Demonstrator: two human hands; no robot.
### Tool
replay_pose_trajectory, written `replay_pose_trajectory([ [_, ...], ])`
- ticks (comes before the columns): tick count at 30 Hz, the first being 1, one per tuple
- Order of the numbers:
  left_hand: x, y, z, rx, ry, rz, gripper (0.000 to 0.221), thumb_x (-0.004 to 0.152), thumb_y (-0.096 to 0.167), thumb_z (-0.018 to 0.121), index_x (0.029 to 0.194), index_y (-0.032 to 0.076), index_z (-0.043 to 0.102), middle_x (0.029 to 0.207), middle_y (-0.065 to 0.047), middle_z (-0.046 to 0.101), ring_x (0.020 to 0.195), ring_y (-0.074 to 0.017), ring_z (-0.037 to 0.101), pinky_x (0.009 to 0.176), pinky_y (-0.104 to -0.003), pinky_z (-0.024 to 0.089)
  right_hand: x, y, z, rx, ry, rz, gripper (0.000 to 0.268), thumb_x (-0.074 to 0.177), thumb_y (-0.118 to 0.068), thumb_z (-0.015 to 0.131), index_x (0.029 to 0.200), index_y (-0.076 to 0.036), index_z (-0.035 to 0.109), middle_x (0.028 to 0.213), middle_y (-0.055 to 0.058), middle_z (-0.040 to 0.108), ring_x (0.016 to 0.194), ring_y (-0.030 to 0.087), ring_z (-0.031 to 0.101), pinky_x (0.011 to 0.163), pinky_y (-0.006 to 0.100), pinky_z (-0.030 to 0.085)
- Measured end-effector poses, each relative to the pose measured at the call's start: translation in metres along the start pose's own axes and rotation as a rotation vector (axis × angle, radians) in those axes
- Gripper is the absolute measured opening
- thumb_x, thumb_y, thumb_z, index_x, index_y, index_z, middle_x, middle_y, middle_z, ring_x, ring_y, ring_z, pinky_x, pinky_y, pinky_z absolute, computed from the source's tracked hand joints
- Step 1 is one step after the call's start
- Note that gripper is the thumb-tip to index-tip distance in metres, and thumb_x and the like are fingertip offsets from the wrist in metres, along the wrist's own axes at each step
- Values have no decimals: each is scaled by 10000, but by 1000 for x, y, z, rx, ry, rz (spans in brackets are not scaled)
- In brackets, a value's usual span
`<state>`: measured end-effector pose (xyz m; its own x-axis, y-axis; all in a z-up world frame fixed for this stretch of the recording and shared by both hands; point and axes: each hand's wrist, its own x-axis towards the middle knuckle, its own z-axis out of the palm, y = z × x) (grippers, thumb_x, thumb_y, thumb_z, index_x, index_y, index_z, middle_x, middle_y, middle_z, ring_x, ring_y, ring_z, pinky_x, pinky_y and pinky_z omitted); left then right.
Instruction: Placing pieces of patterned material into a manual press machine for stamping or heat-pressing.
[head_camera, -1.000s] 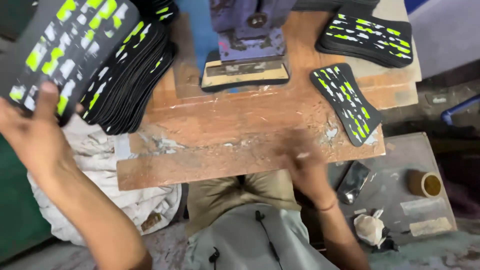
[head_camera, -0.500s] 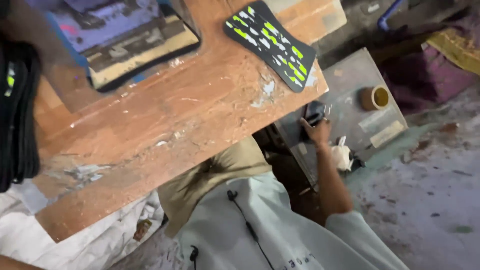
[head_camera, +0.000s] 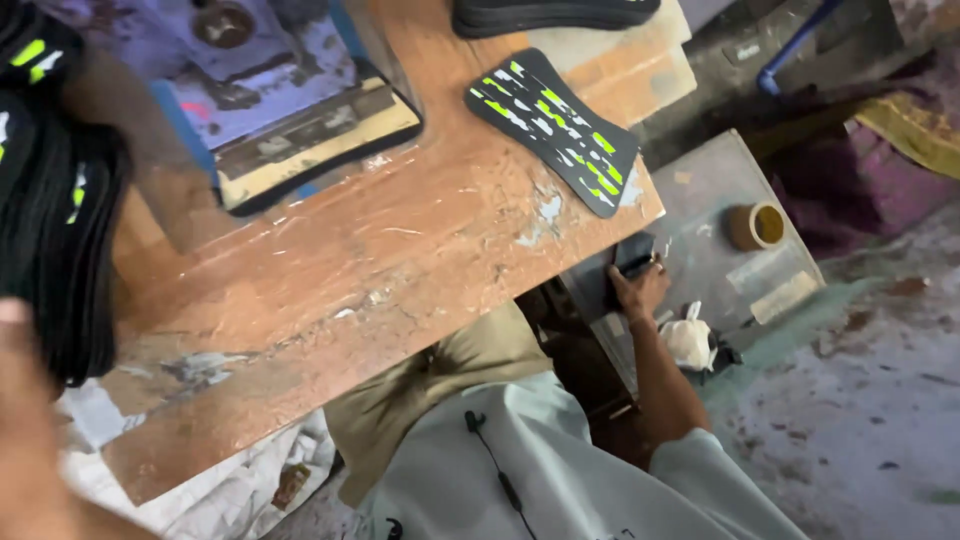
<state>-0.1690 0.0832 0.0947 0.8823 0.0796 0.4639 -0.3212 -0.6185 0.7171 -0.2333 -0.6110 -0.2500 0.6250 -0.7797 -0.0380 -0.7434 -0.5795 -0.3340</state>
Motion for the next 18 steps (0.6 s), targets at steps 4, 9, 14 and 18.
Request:
replay_pose_trajectory([
  [4,22,29,47,103,3,25,493,1158,69,751,1514,-18,422,1231,-192,615,1060,-200,604,907,-202,483,-1,18,13,-53,41,-33,1126,698,-569,885,1557,-21,404,1414,288,534,1281,473,509,1064,541,431],
  [9,45,-43,100,-336,-238,-403,662,1020,29,750,1582,10,401,1057,-65,672,786,-81,588,639,-175,440,56,78,21,31,-39,-72,1136,683,-592,922,1487,42,430,1349,307,559,1184,447,561,1002,495,478],
  [14,86,-60,128,-392,-379,-556,684,1081,55,749,1645,9,366,1019,-79,686,761,-130,678,607,-256,544,61,66,-81,317,147,-118,663,899,-347,815,1388,26,567,1116,175,729,907,230,719,812,372,565],
  [18,90,-74,145,-498,-381,-457,598,1118,-5,711,1600,-36,357,984,-103,671,764,-143,707,615,-270,546,64,26,-148,718,115,-77,338,996,-157,746,1271,5,632,999,47,705,827,103,663,729,262,569],
])
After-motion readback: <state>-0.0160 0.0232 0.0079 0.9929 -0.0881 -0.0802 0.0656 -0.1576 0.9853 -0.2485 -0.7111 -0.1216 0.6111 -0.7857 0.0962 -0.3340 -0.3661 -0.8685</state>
